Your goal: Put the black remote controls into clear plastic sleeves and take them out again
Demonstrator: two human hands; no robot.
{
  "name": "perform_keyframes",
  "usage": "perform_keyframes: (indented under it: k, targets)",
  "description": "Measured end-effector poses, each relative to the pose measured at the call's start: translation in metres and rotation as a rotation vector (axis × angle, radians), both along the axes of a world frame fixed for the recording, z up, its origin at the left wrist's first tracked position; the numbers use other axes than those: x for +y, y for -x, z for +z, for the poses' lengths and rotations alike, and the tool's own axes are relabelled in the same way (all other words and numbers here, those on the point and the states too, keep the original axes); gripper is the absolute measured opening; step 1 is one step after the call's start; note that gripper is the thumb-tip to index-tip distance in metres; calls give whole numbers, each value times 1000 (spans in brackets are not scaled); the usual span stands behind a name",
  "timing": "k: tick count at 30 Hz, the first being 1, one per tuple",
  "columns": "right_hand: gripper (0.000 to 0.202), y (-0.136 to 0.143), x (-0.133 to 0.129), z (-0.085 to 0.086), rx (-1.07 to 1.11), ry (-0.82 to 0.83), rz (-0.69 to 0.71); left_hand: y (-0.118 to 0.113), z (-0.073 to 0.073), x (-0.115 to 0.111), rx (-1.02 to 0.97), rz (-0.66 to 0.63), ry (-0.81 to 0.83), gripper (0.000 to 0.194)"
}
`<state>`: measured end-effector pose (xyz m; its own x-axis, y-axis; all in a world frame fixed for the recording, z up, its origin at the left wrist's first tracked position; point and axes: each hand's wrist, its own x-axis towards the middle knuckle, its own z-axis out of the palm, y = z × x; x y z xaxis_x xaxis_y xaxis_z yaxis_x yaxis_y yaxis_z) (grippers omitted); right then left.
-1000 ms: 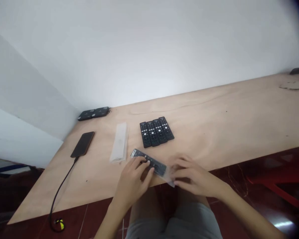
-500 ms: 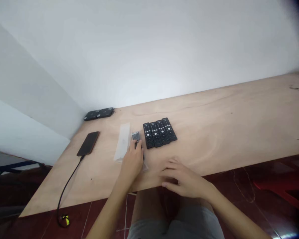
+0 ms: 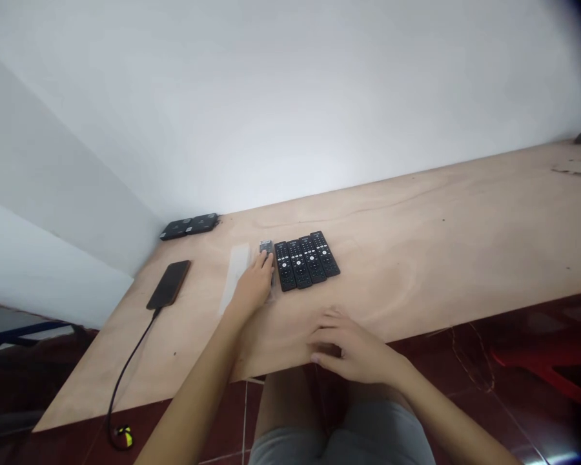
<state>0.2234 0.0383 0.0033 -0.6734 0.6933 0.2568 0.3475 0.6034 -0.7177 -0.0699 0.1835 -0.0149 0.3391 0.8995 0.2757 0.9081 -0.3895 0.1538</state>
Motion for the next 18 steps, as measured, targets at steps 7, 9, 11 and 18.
perform_keyframes:
  k: [7,9,11,18]
  targets:
    - [9,3,-2,2,61,12,-127,-18,26,-73,-231,60,-219,11]
    - [11,5,-2,1,45,16,-153,-21,22,-103,-255,46,-134,17]
    - [10,10,-1,0,11,10,-191,-23,15,-127,-259,16,-54,28]
    - [36,52,10,-7,-210,-146,-355,-27,-2,-147,-261,-11,14,31]
